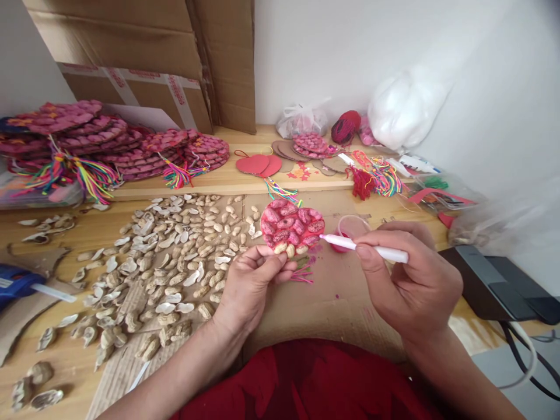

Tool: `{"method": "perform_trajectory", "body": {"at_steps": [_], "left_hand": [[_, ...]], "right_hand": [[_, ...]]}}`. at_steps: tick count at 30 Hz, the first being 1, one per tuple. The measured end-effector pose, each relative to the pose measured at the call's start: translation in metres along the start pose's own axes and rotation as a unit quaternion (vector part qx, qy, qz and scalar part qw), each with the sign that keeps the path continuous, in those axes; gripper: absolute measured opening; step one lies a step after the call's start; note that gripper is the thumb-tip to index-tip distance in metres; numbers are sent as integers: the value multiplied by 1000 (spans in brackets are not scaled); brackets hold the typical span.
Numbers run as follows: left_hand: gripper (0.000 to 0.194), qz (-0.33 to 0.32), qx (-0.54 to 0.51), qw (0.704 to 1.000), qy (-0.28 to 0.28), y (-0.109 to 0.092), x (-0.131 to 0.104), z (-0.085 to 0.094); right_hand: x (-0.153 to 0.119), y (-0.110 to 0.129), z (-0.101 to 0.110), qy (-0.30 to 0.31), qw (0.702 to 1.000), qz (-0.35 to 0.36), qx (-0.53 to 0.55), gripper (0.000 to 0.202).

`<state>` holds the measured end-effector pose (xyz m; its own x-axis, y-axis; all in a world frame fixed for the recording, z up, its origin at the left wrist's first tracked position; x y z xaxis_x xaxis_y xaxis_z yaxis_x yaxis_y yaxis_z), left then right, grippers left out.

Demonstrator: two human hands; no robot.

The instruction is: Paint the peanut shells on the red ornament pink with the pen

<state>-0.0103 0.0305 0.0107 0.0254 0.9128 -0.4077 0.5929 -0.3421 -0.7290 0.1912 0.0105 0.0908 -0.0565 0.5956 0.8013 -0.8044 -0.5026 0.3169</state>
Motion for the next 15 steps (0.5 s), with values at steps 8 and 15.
{"method": "perform_trajectory", "body": {"at_steps": [8,15], "left_hand": [[26,18,-21,1000,-1,-1,1,1],[26,27,-27,999,0,-1,1,2]], "right_hand": [[1,0,-2,4,999,-29,34,17],[1,-1,-1,-2,999,-30,40,16]]}}
Point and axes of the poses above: each hand's wrist, its own x-axis towards the middle knuckle, its own z-axis out of the back of the hand, y = z × x, the point moved 2 cm from there along x, towards the middle knuckle, and after that the axes turned 3 degrees about -y, right-handed, at the moved point
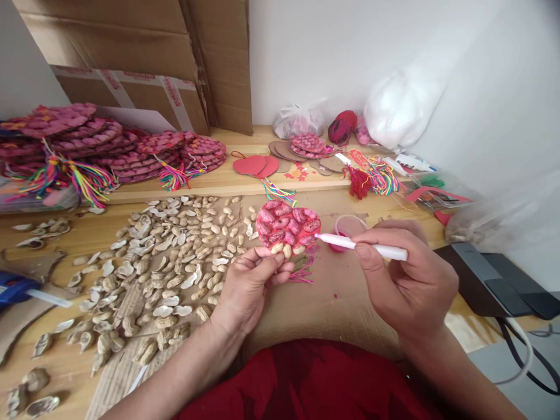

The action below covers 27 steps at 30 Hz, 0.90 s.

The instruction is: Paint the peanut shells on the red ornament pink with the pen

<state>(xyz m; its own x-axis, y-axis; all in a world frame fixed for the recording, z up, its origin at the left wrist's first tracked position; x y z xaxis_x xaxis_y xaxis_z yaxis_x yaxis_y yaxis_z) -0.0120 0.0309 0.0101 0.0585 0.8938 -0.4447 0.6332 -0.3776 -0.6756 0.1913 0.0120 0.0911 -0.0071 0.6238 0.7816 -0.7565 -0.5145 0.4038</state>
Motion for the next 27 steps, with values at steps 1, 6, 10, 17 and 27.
{"method": "perform_trajectory", "body": {"at_steps": [1,6,10,17,27], "left_hand": [[26,2,0,1000,-1,0,0,0],[28,8,1,1000,-7,-1,0,-1],[29,6,11,1000,-8,-1,1,-2],[29,3,9,1000,-6,0,0,0],[29,-3,14,1000,-14,0,1,0]], "right_hand": [[0,0,0,5,1000,-4,2,15],[0,0,0,-4,1000,3,-16,14],[0,0,-1,12,1000,6,3,15],[0,2,-1,5,1000,10,-21,14],[-1,1,-2,5,999,21,-25,17]]}}
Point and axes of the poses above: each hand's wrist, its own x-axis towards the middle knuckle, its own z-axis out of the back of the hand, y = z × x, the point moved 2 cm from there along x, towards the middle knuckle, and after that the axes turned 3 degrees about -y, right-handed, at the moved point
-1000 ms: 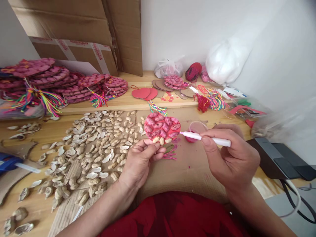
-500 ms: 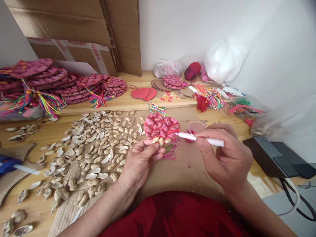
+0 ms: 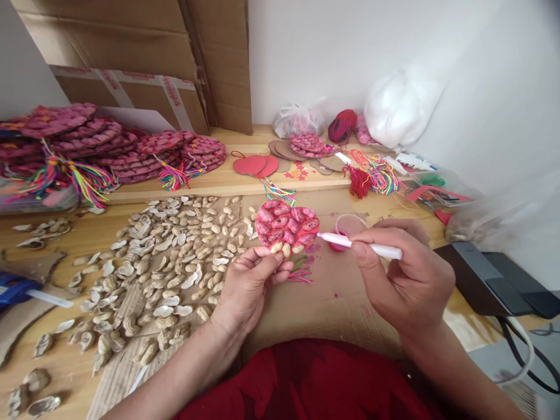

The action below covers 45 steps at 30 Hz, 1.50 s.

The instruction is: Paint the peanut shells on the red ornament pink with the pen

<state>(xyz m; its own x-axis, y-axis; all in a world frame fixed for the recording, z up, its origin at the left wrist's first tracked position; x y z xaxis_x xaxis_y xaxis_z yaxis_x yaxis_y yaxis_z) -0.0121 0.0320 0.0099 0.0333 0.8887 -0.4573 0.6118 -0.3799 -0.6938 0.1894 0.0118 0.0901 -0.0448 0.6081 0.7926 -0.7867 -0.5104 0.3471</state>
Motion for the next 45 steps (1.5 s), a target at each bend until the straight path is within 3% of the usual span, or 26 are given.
{"method": "perform_trajectory", "body": {"at_steps": [4,9,16,18,21,24,31,40,45], "left_hand": [[27,7,-1,1000,2,0,-1,0],[27,21,-6,1000,4,-1,-1,-1],[22,43,-29,999,15,0,2,1],[18,51,-25,998,18,1,2,2],[12,61,-9,998,19,1,2,3],[7,70,10,997,21,1,2,3],[15,79,23,996,37,1,1,1],[13,83,18,996,36,1,2,0],[11,83,11,996,41,2,1,0]], "right_hand": [[0,1,-1,14,999,2,36,18],[0,-3,0,14,1000,-8,2,15],[6,-31,21,-64,995,-63,-39,6],[8,-44,22,-43,993,-66,-90,5],[8,-59,13,39,990,-50,-126,8],[6,-67,2,93,982,-84,-144,13],[3,-69,-7,140,968,-113,-173,16],[8,-65,12,72,984,-72,-150,15],[8,-48,21,1,993,-74,-91,9]]}}
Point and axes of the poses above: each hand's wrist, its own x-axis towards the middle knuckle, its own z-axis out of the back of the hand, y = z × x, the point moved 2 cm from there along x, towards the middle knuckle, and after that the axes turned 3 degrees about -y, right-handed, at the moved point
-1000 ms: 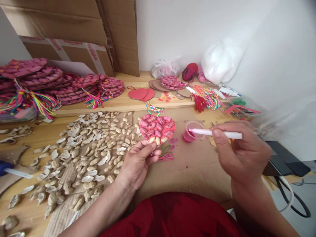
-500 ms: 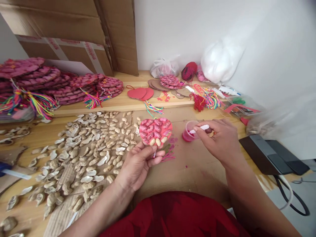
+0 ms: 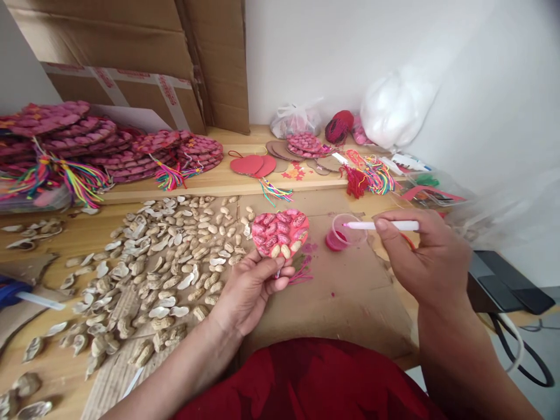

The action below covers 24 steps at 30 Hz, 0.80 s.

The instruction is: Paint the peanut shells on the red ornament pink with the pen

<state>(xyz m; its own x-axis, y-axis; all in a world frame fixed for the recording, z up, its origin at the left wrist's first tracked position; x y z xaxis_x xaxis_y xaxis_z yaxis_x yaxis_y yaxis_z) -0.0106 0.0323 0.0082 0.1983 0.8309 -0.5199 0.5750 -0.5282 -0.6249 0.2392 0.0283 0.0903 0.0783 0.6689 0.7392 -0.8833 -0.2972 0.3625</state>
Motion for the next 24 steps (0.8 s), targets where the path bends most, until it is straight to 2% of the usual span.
{"method": "perform_trajectory", "body": {"at_steps": [2,4,8,16,24], "left_hand": [[11,3,0,1000,1,1,-1,0],[10,4,0,1000,6,1,-2,0],[9,9,-1,1000,9,1,-3,0],[10,8,-15,1000,12,-1,-6,-2],[8,0,-7,1000,3,-1,-5,-1]], "right_hand": [[-2,13,1,-12,998,0,66,9],[-5,28,-1,1,991,23,130,14],[-13,44,-11,36,982,71,171,23],[-19,45,-18,55,976,92,188,27],[-18,44,-18,45,980,117,157,26]]}}
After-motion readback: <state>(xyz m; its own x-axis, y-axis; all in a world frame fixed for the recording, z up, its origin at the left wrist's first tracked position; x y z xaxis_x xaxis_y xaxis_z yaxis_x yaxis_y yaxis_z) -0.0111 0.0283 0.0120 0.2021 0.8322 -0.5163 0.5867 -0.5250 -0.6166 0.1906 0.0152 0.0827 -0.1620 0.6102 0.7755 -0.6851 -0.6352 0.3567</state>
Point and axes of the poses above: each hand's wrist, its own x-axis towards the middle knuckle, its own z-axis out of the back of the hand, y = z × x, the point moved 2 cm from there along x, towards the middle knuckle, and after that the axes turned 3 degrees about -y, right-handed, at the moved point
